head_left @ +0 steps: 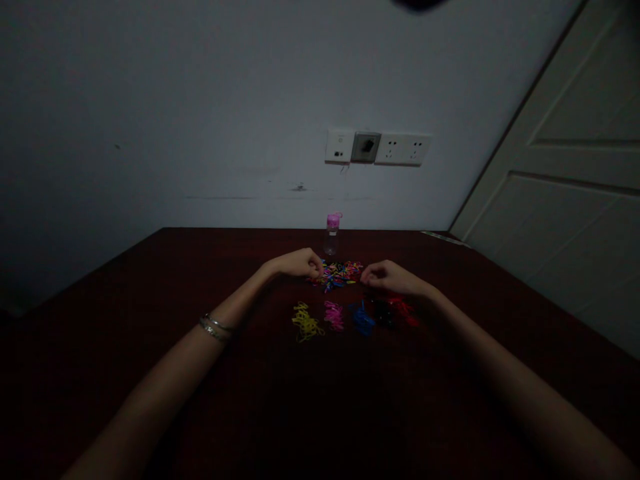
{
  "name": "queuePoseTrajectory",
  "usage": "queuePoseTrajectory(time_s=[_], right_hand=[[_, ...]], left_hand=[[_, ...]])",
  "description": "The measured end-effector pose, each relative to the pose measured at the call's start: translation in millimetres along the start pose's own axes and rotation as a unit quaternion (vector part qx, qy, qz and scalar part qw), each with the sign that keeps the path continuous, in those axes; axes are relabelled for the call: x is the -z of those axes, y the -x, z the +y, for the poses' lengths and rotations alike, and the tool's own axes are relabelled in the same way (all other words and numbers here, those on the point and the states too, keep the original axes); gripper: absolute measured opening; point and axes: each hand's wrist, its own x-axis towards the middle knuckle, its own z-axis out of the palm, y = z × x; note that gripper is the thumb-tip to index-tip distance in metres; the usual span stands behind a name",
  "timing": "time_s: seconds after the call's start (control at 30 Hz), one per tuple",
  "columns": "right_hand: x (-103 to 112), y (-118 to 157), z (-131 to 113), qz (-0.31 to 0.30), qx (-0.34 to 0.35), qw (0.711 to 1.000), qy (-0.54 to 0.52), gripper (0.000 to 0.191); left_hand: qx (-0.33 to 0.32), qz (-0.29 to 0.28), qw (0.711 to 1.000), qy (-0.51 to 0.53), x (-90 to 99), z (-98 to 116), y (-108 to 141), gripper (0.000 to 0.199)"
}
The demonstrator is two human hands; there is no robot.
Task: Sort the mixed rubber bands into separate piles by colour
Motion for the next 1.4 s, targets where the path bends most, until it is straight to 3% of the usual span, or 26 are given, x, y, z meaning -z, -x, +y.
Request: queuePoseTrajectory(time_s=[0.27,0.5,0.9,1.17,1.4], right_hand=[[-15.7,-3.0,-22.8,0.0,0.04,0.999,0.01,0.026],[-15.6,-4.0,-17.1,-0.003,0.041,0.999,0.017,0.026],[-13.5,-2.4,-19.0,0.0,0.047,0.999,0.017,0.024],[-12.1,-6.9,-2.9,0.06,0.014,0.995,0.083,0.02],[-11.4,-8.4,9.0,0.12,0.017,0.974,0.189,0.019]], left_hand=[[0.004,0.018,1.0,0.019,-5.7,3.0,-2.8,0.021],[0.016,0.031,0.999,-0.031,-7.9,0.2,-3.8,0.02],[0.001,0.082,0.997,0.004,-2.1,2.6,-2.1,0.028],[-0.009,-0.108,0.992,0.069,-9.3,20.4,-1.0,0.019],[0.018,-0.213,0.974,0.079,-21.2,21.4,-6.0,0.018]])
